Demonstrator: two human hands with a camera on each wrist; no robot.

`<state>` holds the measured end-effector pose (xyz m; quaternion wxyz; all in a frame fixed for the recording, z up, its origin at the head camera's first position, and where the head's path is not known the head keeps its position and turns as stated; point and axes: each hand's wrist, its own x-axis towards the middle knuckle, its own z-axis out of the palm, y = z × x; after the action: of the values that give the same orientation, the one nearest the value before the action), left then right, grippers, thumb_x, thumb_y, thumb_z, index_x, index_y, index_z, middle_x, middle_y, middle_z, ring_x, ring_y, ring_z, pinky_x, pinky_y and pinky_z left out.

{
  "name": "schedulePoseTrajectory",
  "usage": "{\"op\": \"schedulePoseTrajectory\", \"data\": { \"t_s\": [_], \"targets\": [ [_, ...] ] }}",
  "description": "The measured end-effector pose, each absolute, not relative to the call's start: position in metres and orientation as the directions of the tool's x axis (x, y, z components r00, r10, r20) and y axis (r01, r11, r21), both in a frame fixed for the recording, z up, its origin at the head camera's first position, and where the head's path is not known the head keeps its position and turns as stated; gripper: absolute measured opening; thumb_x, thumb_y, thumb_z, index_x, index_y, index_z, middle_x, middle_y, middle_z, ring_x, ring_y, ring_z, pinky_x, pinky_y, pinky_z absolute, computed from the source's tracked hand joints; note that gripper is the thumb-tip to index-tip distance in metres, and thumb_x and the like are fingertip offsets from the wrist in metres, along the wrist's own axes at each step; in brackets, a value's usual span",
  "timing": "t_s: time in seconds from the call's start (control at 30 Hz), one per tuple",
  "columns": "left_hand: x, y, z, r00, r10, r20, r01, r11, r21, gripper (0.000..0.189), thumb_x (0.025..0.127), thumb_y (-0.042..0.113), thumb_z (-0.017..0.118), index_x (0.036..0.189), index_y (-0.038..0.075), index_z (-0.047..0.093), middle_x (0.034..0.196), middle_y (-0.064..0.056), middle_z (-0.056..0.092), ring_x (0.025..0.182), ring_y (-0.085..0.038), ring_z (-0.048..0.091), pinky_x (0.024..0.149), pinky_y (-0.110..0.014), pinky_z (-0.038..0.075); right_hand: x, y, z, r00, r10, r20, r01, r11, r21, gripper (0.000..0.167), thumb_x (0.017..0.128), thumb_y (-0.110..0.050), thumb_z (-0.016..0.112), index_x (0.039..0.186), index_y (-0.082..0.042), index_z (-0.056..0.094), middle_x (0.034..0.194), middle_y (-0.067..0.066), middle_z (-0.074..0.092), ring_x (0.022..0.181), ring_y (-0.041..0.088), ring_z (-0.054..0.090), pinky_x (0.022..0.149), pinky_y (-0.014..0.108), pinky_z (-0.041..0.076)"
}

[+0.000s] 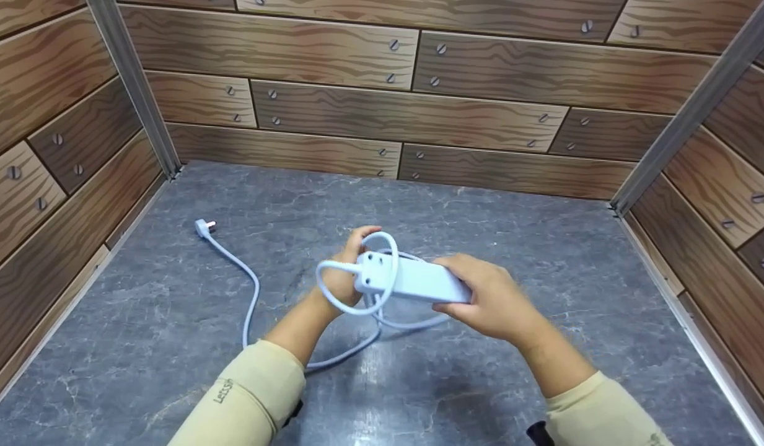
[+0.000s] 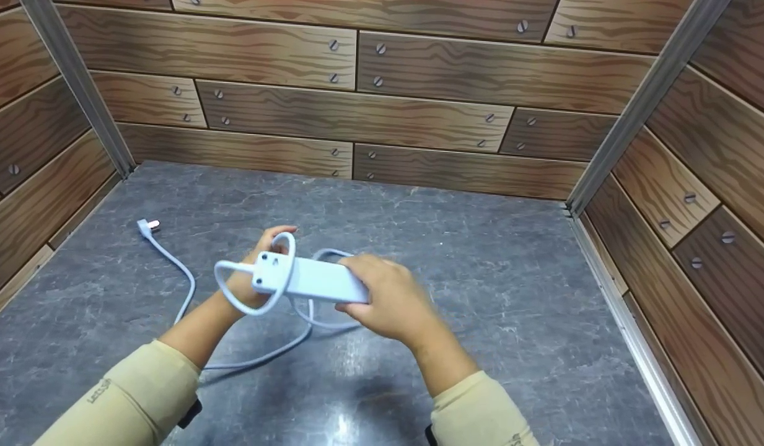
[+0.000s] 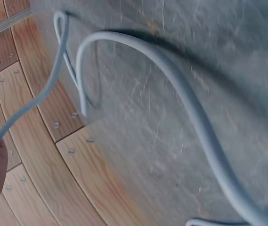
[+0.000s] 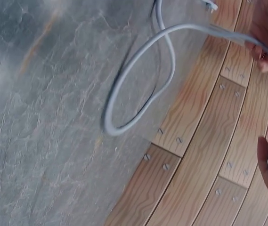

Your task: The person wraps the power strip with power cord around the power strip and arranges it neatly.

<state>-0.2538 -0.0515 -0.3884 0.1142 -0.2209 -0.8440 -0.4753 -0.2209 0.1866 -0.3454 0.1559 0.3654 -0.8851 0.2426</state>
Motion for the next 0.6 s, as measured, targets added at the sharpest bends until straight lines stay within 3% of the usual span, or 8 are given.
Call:
{"op": "schedulePoseTrajectory", "data": {
  "t_s": [0.07,0.17,0.3,0.33,0.5,0.6],
  "targets": [
    [-0.256,-0.048,-0.392,-0.89,0.243,0.387,0.455,0.407,0.792,0.047,0.086,0.0,0.047,0.131,-0.001,0.034,0.103,-0.015,0.056,0.093,-0.029,0.056,0.086,-0.039,0.045,-0.22,0.181,-0.347,-0.691,-0.539,0.482,-0.705,0.65,-0.283,0.046,0.07,-0.025,0.078,0.111,-0.018,0.06,0.102,-0.004,0.063,0.085,0.011,0.059,0.07,0.033,0.049],
    [-0.258,-0.044,-0.398,-0.917,0.193,0.35,0.398,0.362,0.843,0.041,0.088,0.001,0.046,0.126,-0.004,0.033,0.109,-0.018,0.053,0.1,-0.03,0.055,0.088,-0.039,0.045,-0.22,0.173,-0.348,-0.7,-0.479,0.53,-0.668,0.702,-0.247,0.047,0.069,-0.028,0.078,0.111,-0.016,0.06,0.1,-0.001,0.064,0.08,0.016,0.06,0.066,0.035,0.049],
    [-0.26,-0.037,-0.406,-0.972,0.114,0.207,0.231,0.262,0.937,0.028,0.092,0.001,0.043,0.119,0.002,0.035,0.088,-0.014,0.057,0.072,-0.02,0.055,0.065,-0.03,0.048,-0.221,0.163,-0.348,-0.71,-0.394,0.583,-0.612,0.755,-0.236,0.049,0.069,-0.031,0.078,0.111,-0.013,0.058,0.099,0.003,0.063,0.077,0.021,0.061,0.063,0.039,0.049],
    [-0.26,-0.034,-0.408,-0.984,0.101,0.148,0.167,0.206,0.964,0.03,0.093,0.002,0.042,0.122,0.005,0.034,0.082,-0.012,0.056,0.068,-0.018,0.053,0.066,-0.03,0.048,-0.221,0.162,-0.348,-0.711,-0.374,0.596,-0.598,0.767,-0.233,0.05,0.07,-0.032,0.077,0.111,-0.012,0.058,0.099,0.004,0.063,0.077,0.021,0.061,0.063,0.04,0.049],
    [-0.255,-0.022,-0.415,-0.99,0.14,0.021,0.044,0.161,0.986,0.046,0.093,-0.001,0.04,0.135,0.014,0.031,0.078,-0.009,0.055,0.056,-0.014,0.048,0.06,-0.031,0.05,-0.228,0.16,-0.34,-0.73,-0.253,0.635,-0.498,0.833,-0.242,0.052,0.073,-0.036,0.074,0.113,-0.008,0.056,0.1,0.009,0.062,0.077,0.026,0.06,0.061,0.045,0.05],
    [-0.25,-0.017,-0.418,-0.982,0.19,-0.024,0.006,0.156,0.988,0.045,0.094,-0.001,0.039,0.135,0.018,0.033,0.08,-0.009,0.055,0.055,-0.012,0.045,0.054,-0.028,0.048,-0.235,0.166,-0.334,-0.741,-0.188,0.645,-0.424,0.875,-0.232,0.053,0.074,-0.037,0.072,0.114,-0.006,0.054,0.101,0.012,0.061,0.073,0.03,0.06,0.057,0.047,0.05]
  ]
}}
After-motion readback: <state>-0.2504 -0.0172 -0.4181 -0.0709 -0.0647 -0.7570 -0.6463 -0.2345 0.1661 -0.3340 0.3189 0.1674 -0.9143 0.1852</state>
